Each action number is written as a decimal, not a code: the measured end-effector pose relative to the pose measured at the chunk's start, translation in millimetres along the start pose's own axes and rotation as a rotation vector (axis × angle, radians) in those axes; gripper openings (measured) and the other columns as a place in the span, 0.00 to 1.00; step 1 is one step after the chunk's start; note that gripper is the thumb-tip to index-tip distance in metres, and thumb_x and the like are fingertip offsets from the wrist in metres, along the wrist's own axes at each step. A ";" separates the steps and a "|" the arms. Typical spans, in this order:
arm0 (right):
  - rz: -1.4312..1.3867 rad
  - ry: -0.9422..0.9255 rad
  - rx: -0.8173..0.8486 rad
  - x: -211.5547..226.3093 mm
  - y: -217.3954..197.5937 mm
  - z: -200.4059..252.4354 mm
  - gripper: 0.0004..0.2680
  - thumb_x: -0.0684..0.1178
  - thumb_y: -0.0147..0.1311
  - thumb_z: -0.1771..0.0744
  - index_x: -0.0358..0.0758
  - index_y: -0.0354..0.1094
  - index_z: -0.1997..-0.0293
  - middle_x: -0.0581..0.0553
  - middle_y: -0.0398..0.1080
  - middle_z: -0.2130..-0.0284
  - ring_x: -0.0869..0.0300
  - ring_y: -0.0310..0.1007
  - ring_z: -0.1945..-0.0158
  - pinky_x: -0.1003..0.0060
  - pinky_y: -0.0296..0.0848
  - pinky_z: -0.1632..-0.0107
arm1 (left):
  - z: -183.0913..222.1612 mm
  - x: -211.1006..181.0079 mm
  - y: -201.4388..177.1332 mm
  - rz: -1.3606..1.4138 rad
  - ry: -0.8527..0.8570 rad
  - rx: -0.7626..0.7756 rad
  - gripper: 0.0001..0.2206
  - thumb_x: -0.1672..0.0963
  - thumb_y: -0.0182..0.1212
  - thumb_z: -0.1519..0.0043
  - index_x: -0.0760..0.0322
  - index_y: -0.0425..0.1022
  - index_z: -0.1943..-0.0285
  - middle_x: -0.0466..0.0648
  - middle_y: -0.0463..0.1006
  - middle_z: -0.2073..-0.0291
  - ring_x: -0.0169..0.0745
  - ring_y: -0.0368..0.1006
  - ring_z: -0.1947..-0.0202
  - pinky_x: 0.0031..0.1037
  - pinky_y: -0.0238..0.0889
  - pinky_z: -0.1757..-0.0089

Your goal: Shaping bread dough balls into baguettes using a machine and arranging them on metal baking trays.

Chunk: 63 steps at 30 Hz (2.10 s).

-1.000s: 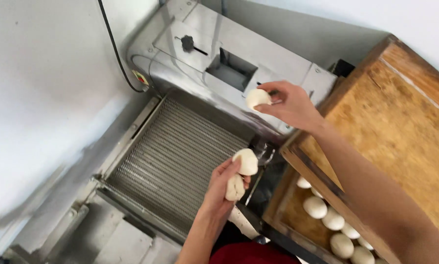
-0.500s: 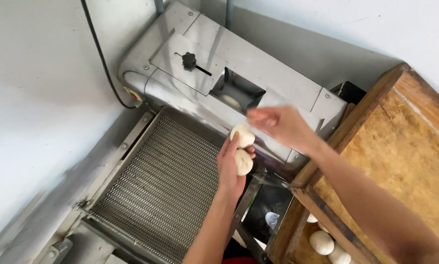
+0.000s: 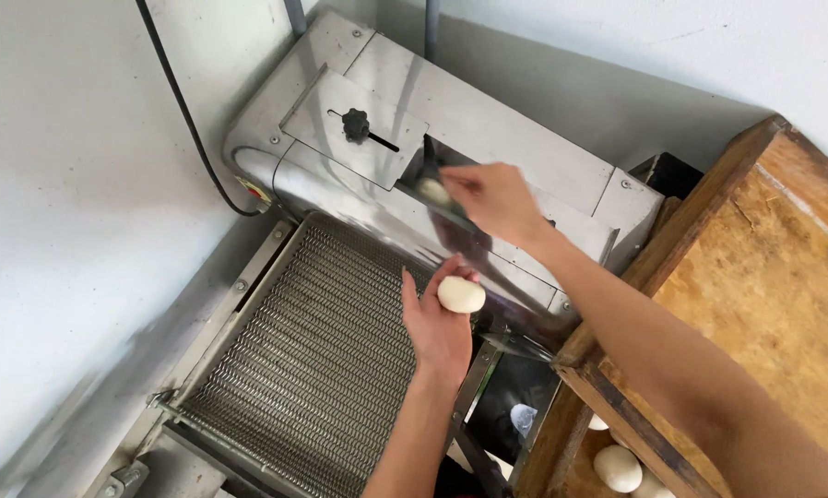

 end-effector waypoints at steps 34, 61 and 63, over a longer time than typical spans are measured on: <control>-0.211 0.097 0.019 -59.9 -157.3 328.9 0.13 0.52 0.49 0.29 0.41 0.72 0.40 0.41 0.81 0.64 0.59 0.75 0.77 0.70 0.64 0.82 | 201.9 220.4 -65.6 -2.153 0.395 0.633 0.18 0.55 0.69 0.43 0.70 0.72 0.48 0.57 0.76 0.68 0.49 0.76 0.71 0.37 0.71 0.71; -0.336 0.115 -0.140 -21.4 -43.8 52.0 0.14 0.48 0.52 0.29 0.36 0.67 0.36 0.40 0.77 0.49 0.56 0.81 0.56 0.62 0.79 0.57 | 258.3 -71.1 -32.5 -0.977 0.522 0.115 0.19 0.59 0.63 0.38 0.68 0.73 0.36 0.51 0.82 0.50 0.42 0.78 0.47 0.31 0.71 0.44; -0.568 0.135 -0.227 -42.8 -79.5 103.4 0.14 0.45 0.50 0.27 0.33 0.64 0.33 0.39 0.76 0.46 0.61 0.81 0.53 0.68 0.80 0.53 | 311.8 -78.4 -51.8 -0.971 0.553 0.146 0.19 0.59 0.62 0.37 0.68 0.73 0.37 0.51 0.81 0.50 0.42 0.78 0.47 0.31 0.71 0.45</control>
Point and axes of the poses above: each hand's wrist, its own z-axis away from the middle knuckle, its own y-axis out of the palm, x = y × z, the point moved 3 cm from there along -z, towards the middle knuckle
